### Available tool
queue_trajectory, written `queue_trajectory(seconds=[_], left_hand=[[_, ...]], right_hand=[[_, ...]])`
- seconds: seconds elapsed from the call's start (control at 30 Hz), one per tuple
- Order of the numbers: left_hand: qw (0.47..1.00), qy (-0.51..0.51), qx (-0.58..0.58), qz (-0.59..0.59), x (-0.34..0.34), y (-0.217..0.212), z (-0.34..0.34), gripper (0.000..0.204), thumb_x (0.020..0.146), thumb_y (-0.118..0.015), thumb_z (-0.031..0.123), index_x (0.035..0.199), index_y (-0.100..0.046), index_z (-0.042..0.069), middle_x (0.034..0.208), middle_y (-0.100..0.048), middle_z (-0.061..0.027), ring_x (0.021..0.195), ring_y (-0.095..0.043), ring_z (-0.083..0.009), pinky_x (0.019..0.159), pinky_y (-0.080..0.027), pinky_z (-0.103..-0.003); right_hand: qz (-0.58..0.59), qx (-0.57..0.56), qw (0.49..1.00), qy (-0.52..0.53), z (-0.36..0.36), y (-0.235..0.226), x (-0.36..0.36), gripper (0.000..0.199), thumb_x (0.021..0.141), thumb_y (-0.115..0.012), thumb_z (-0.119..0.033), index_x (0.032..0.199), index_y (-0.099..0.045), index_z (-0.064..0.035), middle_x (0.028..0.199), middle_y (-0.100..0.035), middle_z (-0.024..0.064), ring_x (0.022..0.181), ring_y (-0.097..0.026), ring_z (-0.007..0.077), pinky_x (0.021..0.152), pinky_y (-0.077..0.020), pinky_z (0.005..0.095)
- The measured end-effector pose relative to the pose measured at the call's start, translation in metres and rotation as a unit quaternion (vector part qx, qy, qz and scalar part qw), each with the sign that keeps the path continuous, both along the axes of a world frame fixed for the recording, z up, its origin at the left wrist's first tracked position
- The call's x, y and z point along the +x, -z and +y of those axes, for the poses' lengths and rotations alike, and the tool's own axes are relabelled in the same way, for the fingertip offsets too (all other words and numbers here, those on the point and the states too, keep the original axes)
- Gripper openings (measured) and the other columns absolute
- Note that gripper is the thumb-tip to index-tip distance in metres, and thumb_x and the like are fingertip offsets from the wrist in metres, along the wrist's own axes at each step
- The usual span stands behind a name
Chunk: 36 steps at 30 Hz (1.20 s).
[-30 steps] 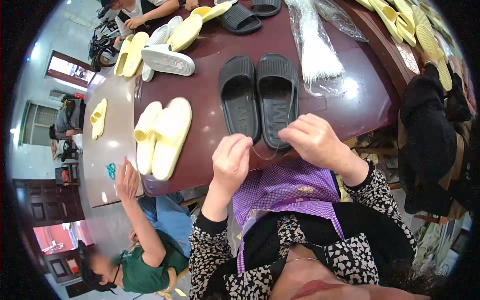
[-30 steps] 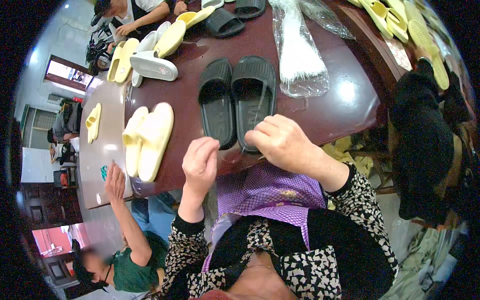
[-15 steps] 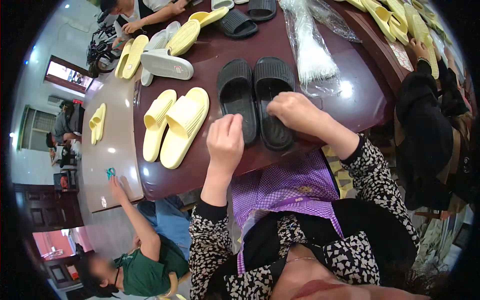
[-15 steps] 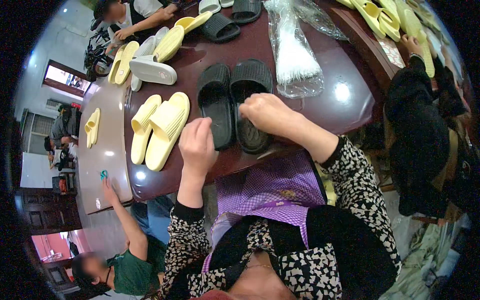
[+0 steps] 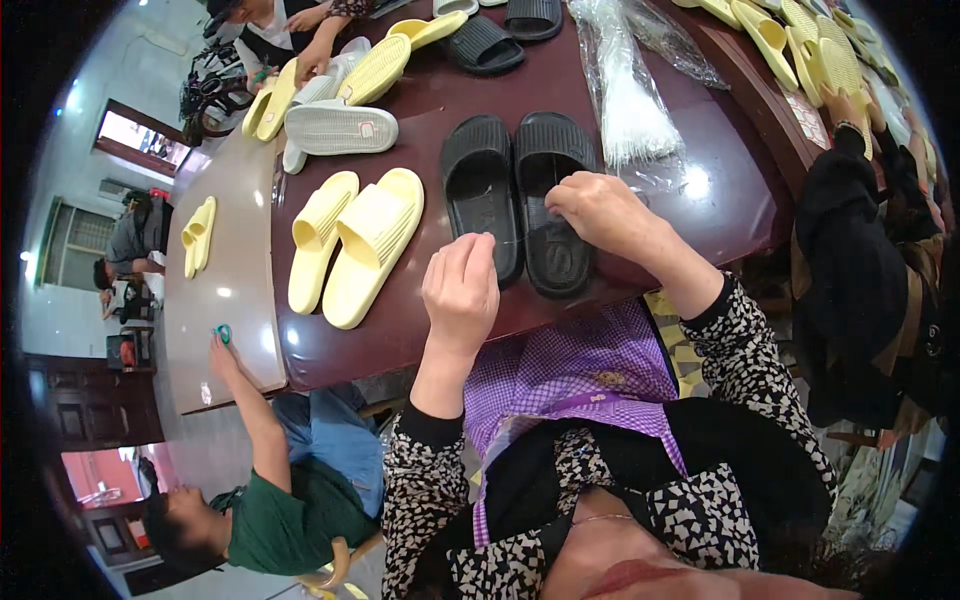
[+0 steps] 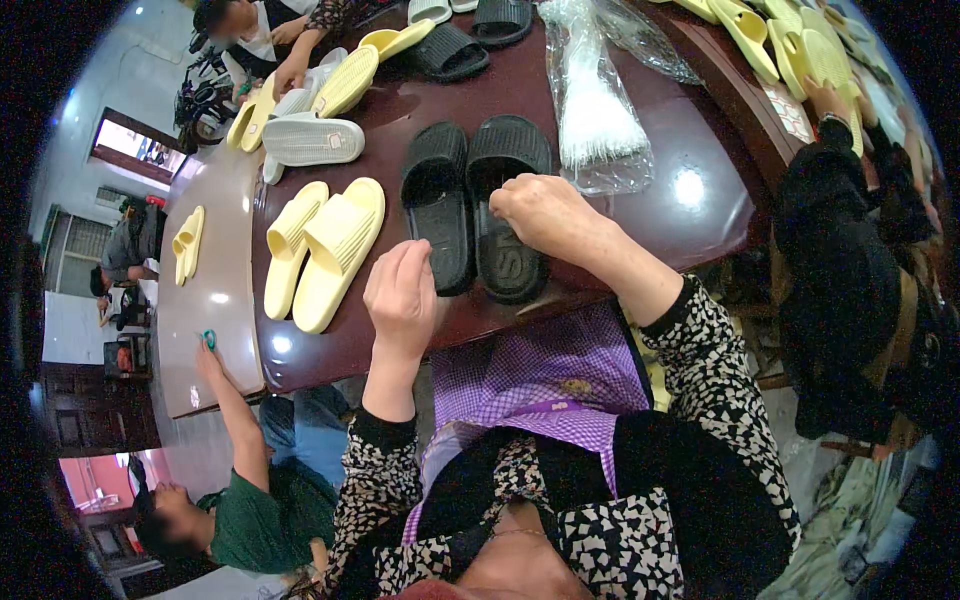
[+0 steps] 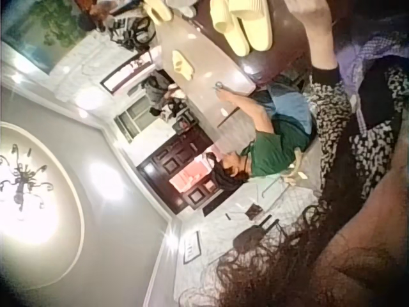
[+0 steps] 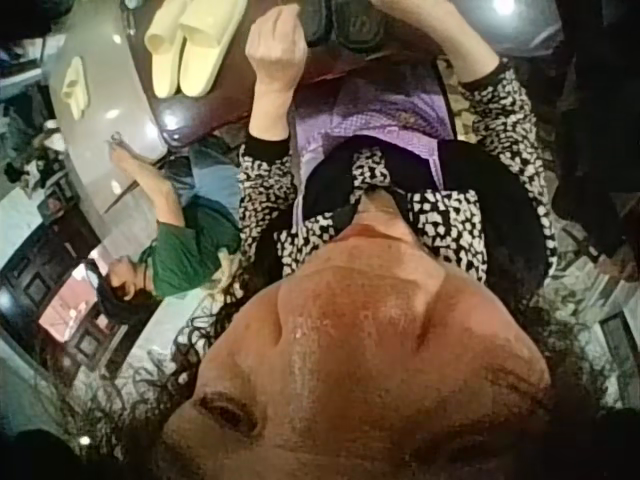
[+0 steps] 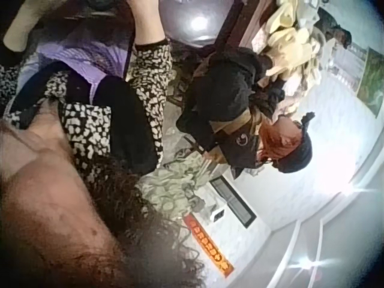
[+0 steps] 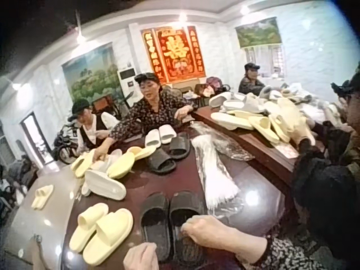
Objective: The person pairs slippers together by pulling plastic ties from a bundle and threading them through each pair of slippers by hand.
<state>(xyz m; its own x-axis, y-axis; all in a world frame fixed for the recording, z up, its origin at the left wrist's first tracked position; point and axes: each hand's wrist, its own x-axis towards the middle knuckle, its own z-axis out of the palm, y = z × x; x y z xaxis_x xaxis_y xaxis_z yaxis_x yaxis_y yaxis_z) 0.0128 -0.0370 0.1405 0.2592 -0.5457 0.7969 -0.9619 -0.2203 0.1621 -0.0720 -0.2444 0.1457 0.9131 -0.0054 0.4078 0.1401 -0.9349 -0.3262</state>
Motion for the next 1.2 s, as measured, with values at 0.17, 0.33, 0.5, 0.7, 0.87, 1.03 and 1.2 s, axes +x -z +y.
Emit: queue_trajectory(seconds=[0.17, 0.33, 0.5, 0.7, 0.87, 1.03, 1.2], left_hand=[[0.997, 0.017, 0.022, 0.078, 0.010, 0.016, -0.013, 0.018, 0.073, -0.061, -0.007, 0.091, -0.059, -0.002, 0.085, -0.062, -0.0147, 0.077, -0.061, -0.0299, 0.068, -0.050, -0.036], [0.997, 0.006, 0.059, 0.050, 0.034, 0.029, -0.042, 0.012, 0.075, -0.059, -0.002, 0.086, -0.058, 0.002, 0.081, -0.061, -0.0119, 0.075, -0.060, -0.0273, 0.066, -0.049, -0.036], [0.988, -0.039, 0.147, 0.014, 0.053, 0.034, -0.064, 0.006, 0.078, -0.058, 0.005, 0.084, -0.057, 0.005, 0.077, -0.060, -0.0095, 0.072, -0.059, -0.0254, 0.064, -0.048, -0.036], [0.986, -0.050, 0.158, 0.015, 0.057, 0.039, -0.073, 0.004, 0.080, -0.059, 0.006, 0.084, -0.059, 0.006, 0.076, -0.061, -0.0094, 0.072, -0.059, -0.0253, 0.064, -0.047, -0.036], [0.992, -0.039, 0.110, 0.040, 0.064, 0.043, -0.070, 0.004, 0.080, -0.059, 0.006, 0.083, -0.059, 0.005, 0.075, -0.062, -0.0101, 0.072, -0.059, -0.0265, 0.065, -0.047, -0.037], [0.993, -0.027, 0.065, 0.090, 0.065, 0.044, -0.066, 0.003, 0.080, -0.059, 0.005, 0.082, -0.060, 0.004, 0.076, -0.063, -0.0106, 0.073, -0.058, -0.0276, 0.065, -0.047, -0.037], [0.992, -0.013, 0.045, 0.119, 0.064, 0.044, -0.064, 0.002, 0.080, -0.059, 0.004, 0.081, -0.060, 0.004, 0.076, -0.063, -0.0101, 0.073, -0.057, -0.0271, 0.066, -0.046, -0.037]], right_hand=[[0.003, -0.029, 0.999, 0.012, -0.005, 0.006, 0.008, 0.008, 0.075, -0.056, -0.005, 0.080, -0.062, -0.0030, 0.078, -0.062, 0.0118, 0.077, -0.061, 0.0276, 0.067, -0.0501, 0.0368], [0.021, -0.057, 0.996, 0.062, -0.008, 0.006, 0.015, 0.014, 0.077, -0.055, -0.004, 0.088, -0.062, -0.0025, 0.083, -0.062, 0.0128, 0.081, -0.061, 0.0296, 0.070, -0.0500, 0.0381], [-0.024, 0.029, 0.995, 0.088, -0.008, 0.000, 0.009, 0.020, 0.080, -0.052, -0.003, 0.098, -0.062, -0.0005, 0.088, -0.063, 0.0161, 0.083, -0.062, 0.0323, 0.072, -0.0500, 0.0386], [-0.079, 0.164, 0.976, 0.119, -0.039, -0.007, -0.005, 0.021, 0.083, -0.050, -0.004, 0.100, -0.062, 0.0014, 0.091, -0.064, 0.0193, 0.086, -0.062, 0.0337, 0.073, -0.0498, 0.0366], [0.004, 0.140, 0.971, 0.192, -0.076, -0.003, 0.029, 0.021, 0.083, -0.053, -0.011, 0.096, -0.063, 0.0008, 0.089, -0.064, 0.0201, 0.086, -0.061, 0.0354, 0.077, -0.0484, 0.0391], [0.087, 0.062, 0.975, 0.193, -0.089, -0.001, 0.057, 0.024, 0.082, -0.055, -0.019, 0.092, -0.065, 0.0001, 0.086, -0.064, 0.0204, 0.083, -0.061, 0.0368, 0.077, -0.0473, 0.0414], [0.168, 0.039, 0.964, 0.203, -0.095, -0.002, 0.085, 0.023, 0.079, -0.058, -0.020, 0.084, -0.068, -0.0002, 0.085, -0.064, 0.0208, 0.085, -0.061, 0.0363, 0.078, -0.0477, 0.0417]])
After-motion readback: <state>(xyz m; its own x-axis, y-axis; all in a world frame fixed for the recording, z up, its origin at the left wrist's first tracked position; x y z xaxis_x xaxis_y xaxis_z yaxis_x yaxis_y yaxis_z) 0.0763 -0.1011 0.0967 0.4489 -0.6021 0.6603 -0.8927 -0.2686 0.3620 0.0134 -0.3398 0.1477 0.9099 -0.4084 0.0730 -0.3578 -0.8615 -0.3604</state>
